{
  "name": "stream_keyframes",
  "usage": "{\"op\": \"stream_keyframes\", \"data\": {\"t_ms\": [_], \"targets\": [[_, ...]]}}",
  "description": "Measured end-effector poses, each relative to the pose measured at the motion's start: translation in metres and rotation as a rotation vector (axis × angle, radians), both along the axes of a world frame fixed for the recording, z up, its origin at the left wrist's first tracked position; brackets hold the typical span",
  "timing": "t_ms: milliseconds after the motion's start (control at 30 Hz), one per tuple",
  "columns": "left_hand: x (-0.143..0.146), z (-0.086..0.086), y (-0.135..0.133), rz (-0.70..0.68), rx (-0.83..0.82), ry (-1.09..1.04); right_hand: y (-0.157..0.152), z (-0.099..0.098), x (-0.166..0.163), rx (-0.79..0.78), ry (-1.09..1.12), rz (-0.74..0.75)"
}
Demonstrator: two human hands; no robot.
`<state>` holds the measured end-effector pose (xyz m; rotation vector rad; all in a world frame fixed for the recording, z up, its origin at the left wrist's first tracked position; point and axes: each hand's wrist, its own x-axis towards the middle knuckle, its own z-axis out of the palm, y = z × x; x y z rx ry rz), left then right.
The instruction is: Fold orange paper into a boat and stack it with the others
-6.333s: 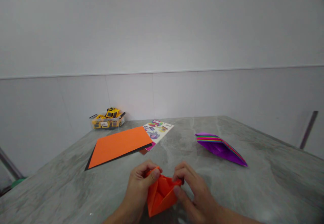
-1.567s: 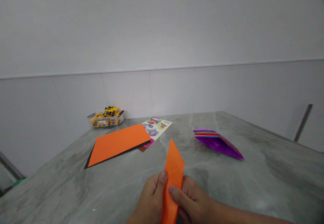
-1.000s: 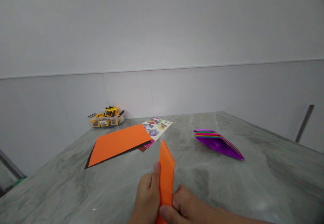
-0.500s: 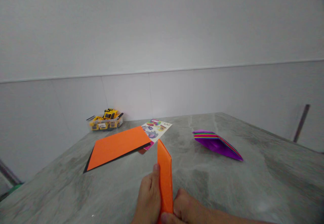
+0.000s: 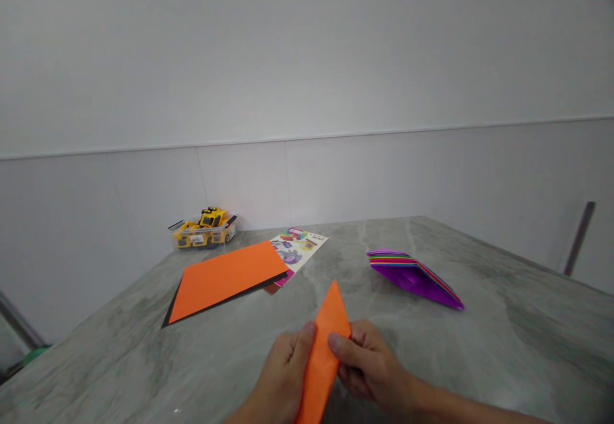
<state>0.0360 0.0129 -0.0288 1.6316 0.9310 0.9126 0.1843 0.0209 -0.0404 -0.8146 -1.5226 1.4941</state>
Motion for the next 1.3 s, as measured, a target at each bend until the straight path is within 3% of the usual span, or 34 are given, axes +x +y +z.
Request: {"op": "stream_keyframes", "data": {"t_ms": [200, 300, 400, 567, 833, 967, 1167, 1300], "targets": [[-0.011, -0.004, 0.01, 0.33, 0.225, 0.464, 0.001, -0.004, -0.008, 0.127, -0.25, -0.105], [-0.017, 0.002, 0.012, 0.324, 0.328, 0.674, 0.001, -0.005, -0.009, 0.085, -0.34, -0.145], [-0.017, 0.008, 0.01, 0.33, 0.403, 0.807, 0.0, -0.003, -0.009, 0.156, -0.366, -0.183], [-0.006, 0.005, 0.002, 0.401, 0.277, 0.581, -0.01, -0.003, -0.012, 0.241, -0.362, -0.038], [0.007, 0.01, -0.013, 0.285, 0.144, 0.089, -0.022, 0.009, -0.012, 0.156, 0.067, 0.3], [0.0, 0.01, -0.008, 0.263, 0.275, 0.193, -0.021, 0.012, -0.011, 0.129, 0.021, 0.33], [-0.016, 0.013, -0.002, 0.073, 0.415, 0.496, -0.016, 0.006, -0.011, 0.107, 0.012, 0.13], [-0.014, 0.012, -0.007, 0.034, 0.447, 0.465, -0.017, 0.003, -0.01, 0.022, 0.056, 0.287]]}}
